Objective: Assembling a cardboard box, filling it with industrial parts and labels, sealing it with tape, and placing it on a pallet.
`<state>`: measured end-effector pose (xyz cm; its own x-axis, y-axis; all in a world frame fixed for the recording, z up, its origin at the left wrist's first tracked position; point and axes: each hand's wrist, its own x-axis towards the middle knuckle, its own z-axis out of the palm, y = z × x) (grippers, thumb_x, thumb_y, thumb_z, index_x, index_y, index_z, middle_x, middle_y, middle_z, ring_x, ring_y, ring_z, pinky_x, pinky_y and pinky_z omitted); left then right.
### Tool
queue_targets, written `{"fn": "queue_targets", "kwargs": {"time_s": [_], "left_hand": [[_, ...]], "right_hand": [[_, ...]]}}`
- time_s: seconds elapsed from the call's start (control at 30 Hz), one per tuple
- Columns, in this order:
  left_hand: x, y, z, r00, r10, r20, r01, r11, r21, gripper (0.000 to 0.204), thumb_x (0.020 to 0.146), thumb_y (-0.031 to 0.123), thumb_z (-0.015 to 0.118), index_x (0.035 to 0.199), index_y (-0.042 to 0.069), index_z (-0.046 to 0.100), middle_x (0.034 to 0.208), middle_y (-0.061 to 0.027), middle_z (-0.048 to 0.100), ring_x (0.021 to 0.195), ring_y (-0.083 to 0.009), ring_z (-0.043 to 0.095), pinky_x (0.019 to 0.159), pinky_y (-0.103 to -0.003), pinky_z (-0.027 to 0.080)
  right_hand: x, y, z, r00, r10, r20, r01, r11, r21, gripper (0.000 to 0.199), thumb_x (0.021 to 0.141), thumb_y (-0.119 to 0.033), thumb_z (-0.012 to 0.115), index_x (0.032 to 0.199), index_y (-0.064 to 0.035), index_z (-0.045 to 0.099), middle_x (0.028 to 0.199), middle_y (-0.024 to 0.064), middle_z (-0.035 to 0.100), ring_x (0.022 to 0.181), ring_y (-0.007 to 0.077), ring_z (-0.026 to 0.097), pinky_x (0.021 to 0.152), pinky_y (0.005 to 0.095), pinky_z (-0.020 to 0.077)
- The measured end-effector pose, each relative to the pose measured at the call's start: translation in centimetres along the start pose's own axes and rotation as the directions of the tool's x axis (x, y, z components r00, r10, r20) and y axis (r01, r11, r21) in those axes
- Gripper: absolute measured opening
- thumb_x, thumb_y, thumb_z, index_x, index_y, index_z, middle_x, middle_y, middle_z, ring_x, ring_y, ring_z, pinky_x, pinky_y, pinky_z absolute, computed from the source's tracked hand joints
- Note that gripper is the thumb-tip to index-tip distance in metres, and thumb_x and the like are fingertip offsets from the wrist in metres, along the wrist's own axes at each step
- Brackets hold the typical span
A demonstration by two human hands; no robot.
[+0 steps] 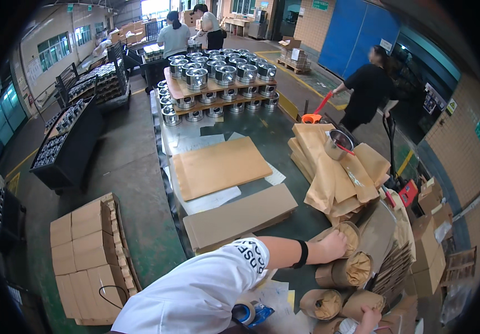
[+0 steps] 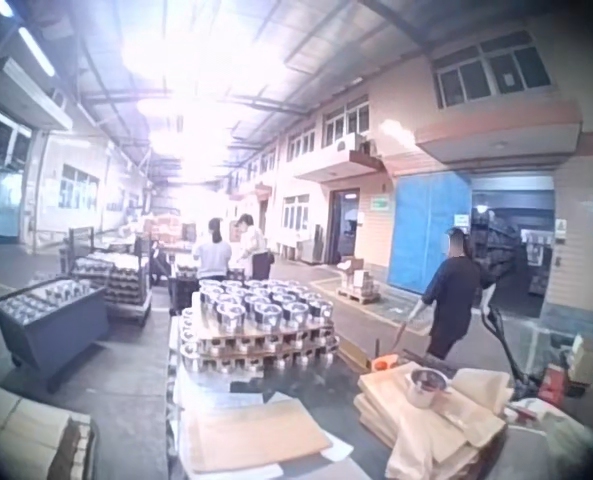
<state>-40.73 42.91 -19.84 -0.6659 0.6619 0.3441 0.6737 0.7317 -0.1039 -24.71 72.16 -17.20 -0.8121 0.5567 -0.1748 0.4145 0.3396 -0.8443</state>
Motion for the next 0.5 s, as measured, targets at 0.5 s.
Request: {"fn": "queue_targets", "kwargs": {"time_s": [0.5], "left_hand": [[-4.9, -1.0, -14.6, 0.999, 0.013, -0.039, -0.041, 0.339, -0.940, 0.029, 0.093, 0.025, 0.053, 0.106, 0.003, 0.067, 0.109, -0.0087, 0.065, 0.098, -0.0185, 0.063, 0.082, -0.032, 0.051]], "right_hand": [[-53.2, 7.8, -13.9, 0.558, 0.371, -0.742, 0.231, 0.789, 0.569, 0.042, 0.077, -0.008, 0.067, 0.115, 0.0045, 0.056, 0.111, 0.0167, 0.062, 0.096, 0.0272, 0.062, 0.087, 0.0368, 0.0492]]}}
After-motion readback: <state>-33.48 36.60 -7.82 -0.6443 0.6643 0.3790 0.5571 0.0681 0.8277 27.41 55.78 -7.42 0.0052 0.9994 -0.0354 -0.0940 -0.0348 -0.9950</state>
